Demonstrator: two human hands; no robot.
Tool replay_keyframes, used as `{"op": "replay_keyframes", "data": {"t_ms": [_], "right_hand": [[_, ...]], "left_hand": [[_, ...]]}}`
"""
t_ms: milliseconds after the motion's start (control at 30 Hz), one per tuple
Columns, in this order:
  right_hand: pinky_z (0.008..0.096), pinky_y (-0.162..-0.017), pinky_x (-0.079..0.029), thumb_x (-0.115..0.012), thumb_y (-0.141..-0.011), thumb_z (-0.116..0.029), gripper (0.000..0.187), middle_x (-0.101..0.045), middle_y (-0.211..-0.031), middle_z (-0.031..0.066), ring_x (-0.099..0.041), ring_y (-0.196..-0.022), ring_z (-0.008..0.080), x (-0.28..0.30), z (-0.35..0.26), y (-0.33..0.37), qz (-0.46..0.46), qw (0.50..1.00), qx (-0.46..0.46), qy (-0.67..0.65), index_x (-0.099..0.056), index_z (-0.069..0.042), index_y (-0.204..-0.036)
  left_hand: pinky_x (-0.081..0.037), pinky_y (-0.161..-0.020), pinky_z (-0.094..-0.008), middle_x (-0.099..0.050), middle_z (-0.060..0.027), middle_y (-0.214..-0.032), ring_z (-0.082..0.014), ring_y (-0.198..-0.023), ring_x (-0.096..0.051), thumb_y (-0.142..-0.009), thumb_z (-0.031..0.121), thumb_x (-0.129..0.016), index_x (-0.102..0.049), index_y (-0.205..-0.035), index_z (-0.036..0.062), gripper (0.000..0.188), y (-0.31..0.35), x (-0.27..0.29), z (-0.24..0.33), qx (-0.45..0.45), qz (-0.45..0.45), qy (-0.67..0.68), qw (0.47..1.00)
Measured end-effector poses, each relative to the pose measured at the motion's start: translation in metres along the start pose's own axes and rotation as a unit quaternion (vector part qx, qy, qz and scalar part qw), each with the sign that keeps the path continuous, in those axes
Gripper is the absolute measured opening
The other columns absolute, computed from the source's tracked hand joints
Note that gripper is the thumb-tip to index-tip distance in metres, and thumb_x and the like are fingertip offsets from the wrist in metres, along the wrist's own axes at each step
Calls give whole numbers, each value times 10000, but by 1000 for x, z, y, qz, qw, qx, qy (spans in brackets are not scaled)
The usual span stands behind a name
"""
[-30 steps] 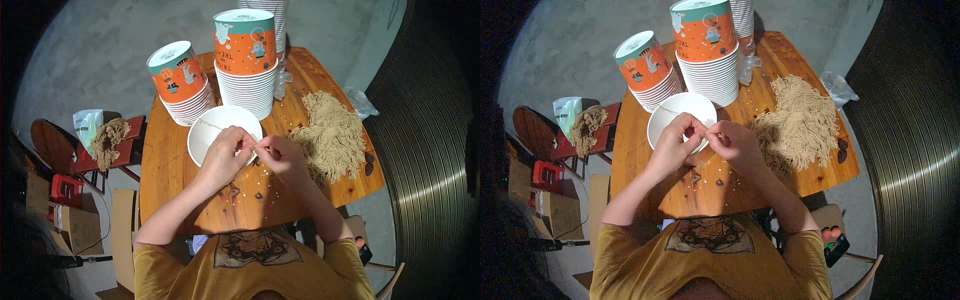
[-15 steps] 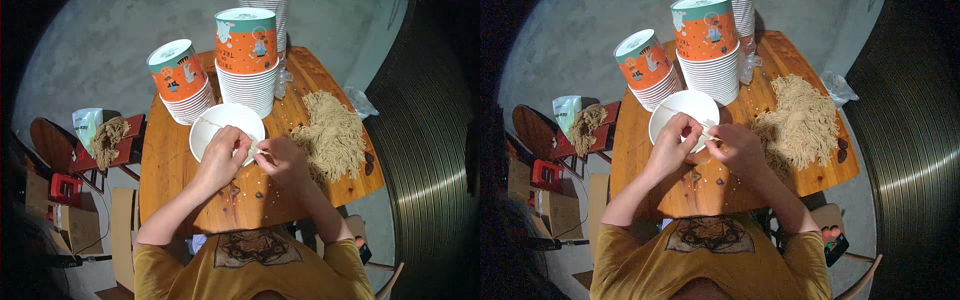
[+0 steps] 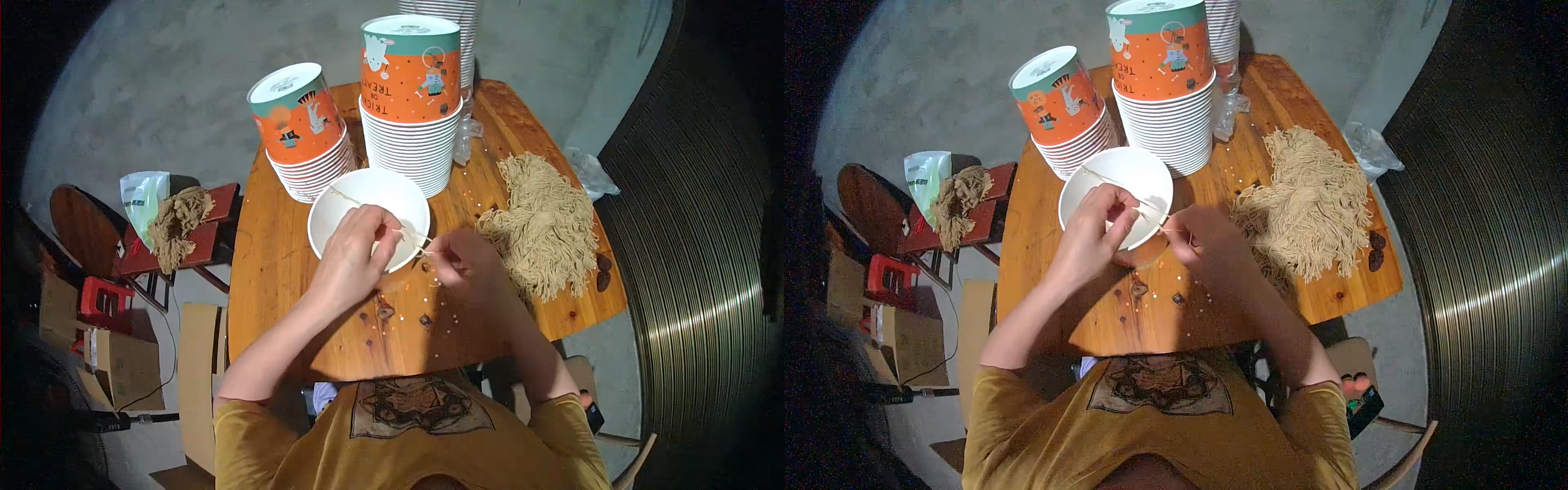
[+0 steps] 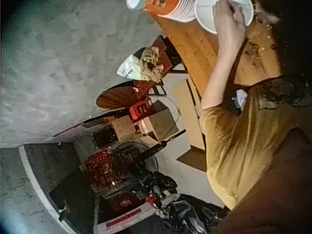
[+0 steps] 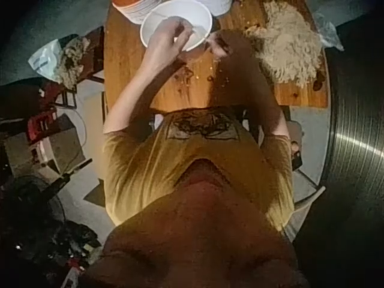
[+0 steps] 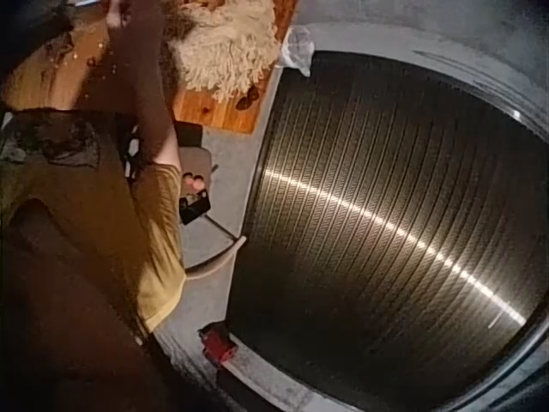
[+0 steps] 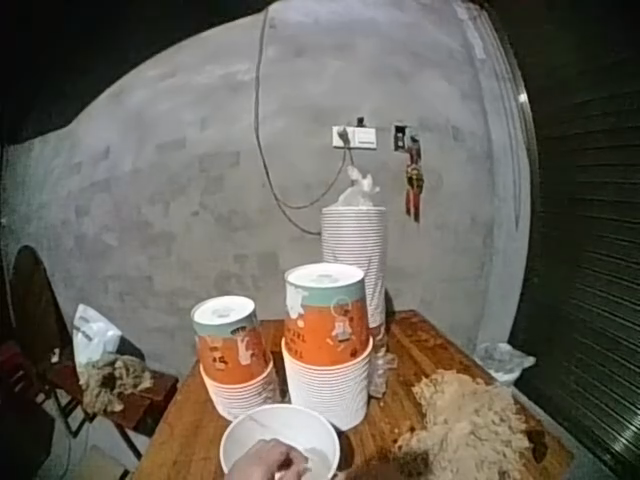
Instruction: Tying bundles of decorative fibers with thin string and organizing them using paper cups.
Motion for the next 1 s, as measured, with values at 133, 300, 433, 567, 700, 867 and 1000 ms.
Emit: {"op": "replay_keyframes", "data": {"t_ms": [133,300,433,567,700,867,1000], "right_hand": [[364,-655,-469,-648,-795,-80,99,-595,-795,105,-576,-728,290,7,5,-5,-14,999,-31,-23,-566,-54,-844],[347,-653,-461,-640,-820,-75,109,-579,-784,89,-567,-720,266,11,-8,-21,10,993,114,32,-564,-57,-895],[357,-682,-453,-632,-838,-84,115,-585,-804,83,-558,-731,279,9,-6,-31,32,982,177,53,-569,-71,-933],[364,-702,-488,-586,-835,-104,31,-613,-810,72,-608,-801,255,-12,-11,-47,-49,983,137,108,-582,-74,-842],[359,-655,-496,-591,-817,-95,45,-605,-766,91,-621,-738,265,-23,-21,-57,-95,972,199,78,-584,-51,-809],[355,-619,-491,-604,-807,-63,42,-607,-753,108,-622,-706,279,-34,-21,-60,-130,974,181,30,-582,-28,-815],[356,-617,-486,-617,-795,-35,49,-605,-758,120,-619,-699,288,-35,-23,-61,-129,977,172,11,-585,-14,-826]], "left_hand": [[-458,-685,-387,-570,-122,-780,-300,-795,-562,-825,162,-651,-523,-869,9,205,11,-3,5,31,-59,-22,998],[-461,-658,-385,-540,-102,-736,-290,-736,-542,-817,160,-648,-527,-802,29,179,21,-1,15,-82,-65,-85,991],[-453,-678,-369,-525,-81,-752,-268,-750,-515,-797,126,-644,-540,-798,37,136,24,10,15,-154,-104,-111,976],[-450,-716,-355,-525,-57,-807,-248,-794,-498,-805,124,-630,-549,-826,49,113,27,19,4,-194,-150,-83,966],[-460,-712,-371,-522,-83,-870,-277,-819,-532,-852,145,-594,-542,-876,47,114,30,19,1,-187,-168,-52,966],[-475,-671,-389,-529,-106,-888,-313,-787,-573,-877,119,-568,-537,-934,27,113,19,13,-6,-32,-92,37,995],[-495,-626,-371,-574,-119,-872,-297,-703,-611,-854,46,-578,-569,-962,12,113,12,3,-9,-41,-79,-8,996]]}}
Point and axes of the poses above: each hand's wrist, its own y-axis away from the middle knuckle, its own x-axis out of the back of the hand, z = x × y, the point moved 7 cm from there along -y, towards the middle knuckle
